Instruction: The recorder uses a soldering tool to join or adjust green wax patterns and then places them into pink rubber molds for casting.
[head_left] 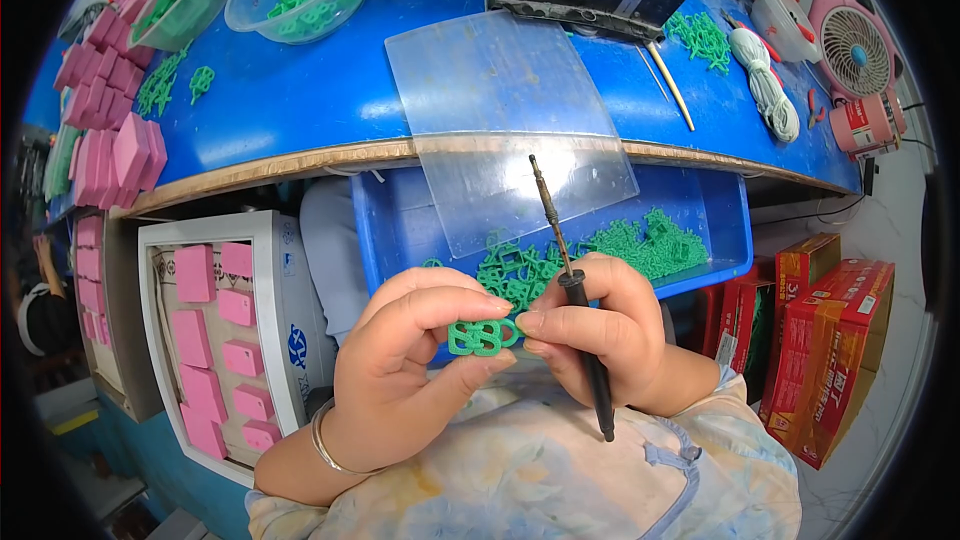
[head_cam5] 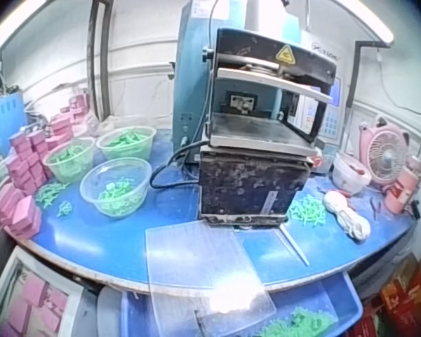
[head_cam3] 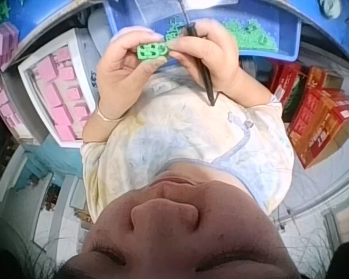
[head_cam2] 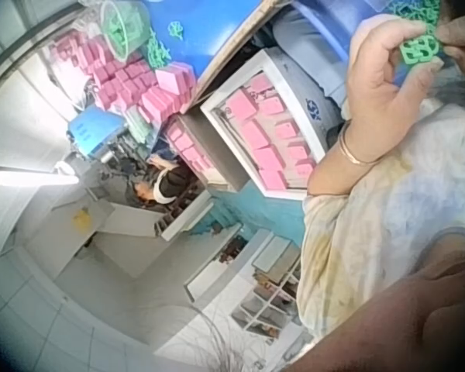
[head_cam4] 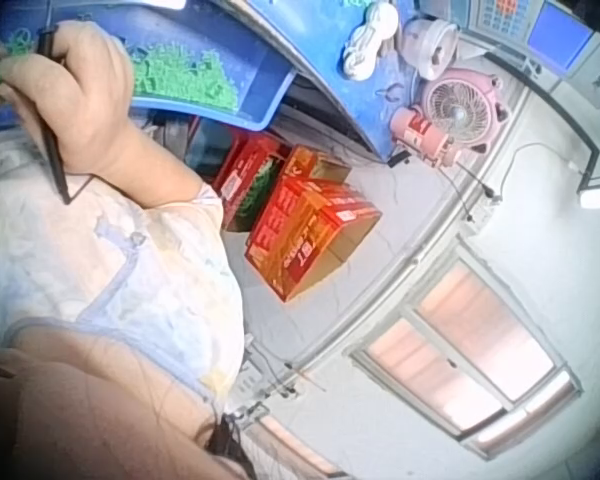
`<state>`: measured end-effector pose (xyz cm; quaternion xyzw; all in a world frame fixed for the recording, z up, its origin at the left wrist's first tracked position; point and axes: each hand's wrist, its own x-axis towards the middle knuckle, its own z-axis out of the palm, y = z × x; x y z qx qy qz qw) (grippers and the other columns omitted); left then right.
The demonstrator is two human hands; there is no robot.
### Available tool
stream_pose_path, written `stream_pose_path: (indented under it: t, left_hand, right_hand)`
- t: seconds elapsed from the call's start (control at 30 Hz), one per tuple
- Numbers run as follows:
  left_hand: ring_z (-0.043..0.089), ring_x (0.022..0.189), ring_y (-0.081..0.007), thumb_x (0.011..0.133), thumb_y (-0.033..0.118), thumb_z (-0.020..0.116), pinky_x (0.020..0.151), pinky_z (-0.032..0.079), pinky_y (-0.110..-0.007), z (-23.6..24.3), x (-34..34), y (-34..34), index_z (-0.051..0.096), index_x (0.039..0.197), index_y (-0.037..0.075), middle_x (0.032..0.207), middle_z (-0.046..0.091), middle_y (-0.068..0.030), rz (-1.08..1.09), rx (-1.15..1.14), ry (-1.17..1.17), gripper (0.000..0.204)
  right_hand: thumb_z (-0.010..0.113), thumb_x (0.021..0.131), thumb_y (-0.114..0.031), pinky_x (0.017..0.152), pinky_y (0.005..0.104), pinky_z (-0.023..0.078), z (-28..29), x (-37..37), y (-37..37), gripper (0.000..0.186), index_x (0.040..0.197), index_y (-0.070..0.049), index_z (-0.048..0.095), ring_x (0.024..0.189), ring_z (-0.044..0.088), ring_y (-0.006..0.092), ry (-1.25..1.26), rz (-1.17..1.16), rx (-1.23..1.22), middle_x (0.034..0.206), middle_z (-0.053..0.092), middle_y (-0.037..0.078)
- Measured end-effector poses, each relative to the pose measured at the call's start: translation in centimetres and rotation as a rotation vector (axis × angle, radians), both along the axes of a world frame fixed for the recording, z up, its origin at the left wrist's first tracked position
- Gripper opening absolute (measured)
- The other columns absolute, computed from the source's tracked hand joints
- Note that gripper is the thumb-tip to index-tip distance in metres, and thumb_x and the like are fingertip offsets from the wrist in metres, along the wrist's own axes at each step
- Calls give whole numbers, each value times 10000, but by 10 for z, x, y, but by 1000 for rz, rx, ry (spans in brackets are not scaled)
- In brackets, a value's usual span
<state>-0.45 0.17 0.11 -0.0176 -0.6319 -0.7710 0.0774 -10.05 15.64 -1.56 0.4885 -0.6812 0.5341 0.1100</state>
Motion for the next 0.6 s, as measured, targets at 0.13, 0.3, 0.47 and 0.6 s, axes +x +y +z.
stream_pose_path:
  t: [0.13, 0.3, 0.47, 0.6]
  left_hand:
    - [516, 957, -155, 735, -124, 607, 841, 445, -261, 1, -1, -1, 522, 1068, -15, 1076, 458, -118, 4, -29, 0, 360]
    - [526, 943, -138, 757, -96, 604, 837, 456, -251, 1, -2, -1, 517, 1047, -3, 1080, 452, -116, 9, -73, 8, 317]
    - [523, 941, -135, 759, -93, 604, 837, 446, -249, 2, -1, -2, 519, 1047, -7, 1075, 456, -108, 13, -60, -16, 312]
    - [520, 945, -134, 759, -93, 604, 844, 436, -248, 3, -2, -1, 521, 1046, -7, 1071, 459, -104, 16, -57, -18, 311]
  right_hand:
    - [751, 616, -98, 415, 261, 350, -1, 0, -2, 288, 884, -83, 647, 521, 500, 155, 2, 2, -4, 712, 501, 44]
    - [750, 610, -86, 419, 264, 355, -1, 0, -1, 294, 886, -83, 647, 528, 504, 158, -4, 0, -14, 713, 503, 46]
    - [745, 610, -84, 427, 264, 366, 0, 0, -3, 283, 875, -77, 646, 540, 513, 164, -11, -6, 1, 726, 517, 50]
    - [743, 612, -86, 434, 265, 376, 1, 0, -3, 272, 865, -71, 645, 545, 517, 168, -44, -5, -17, 736, 526, 56]
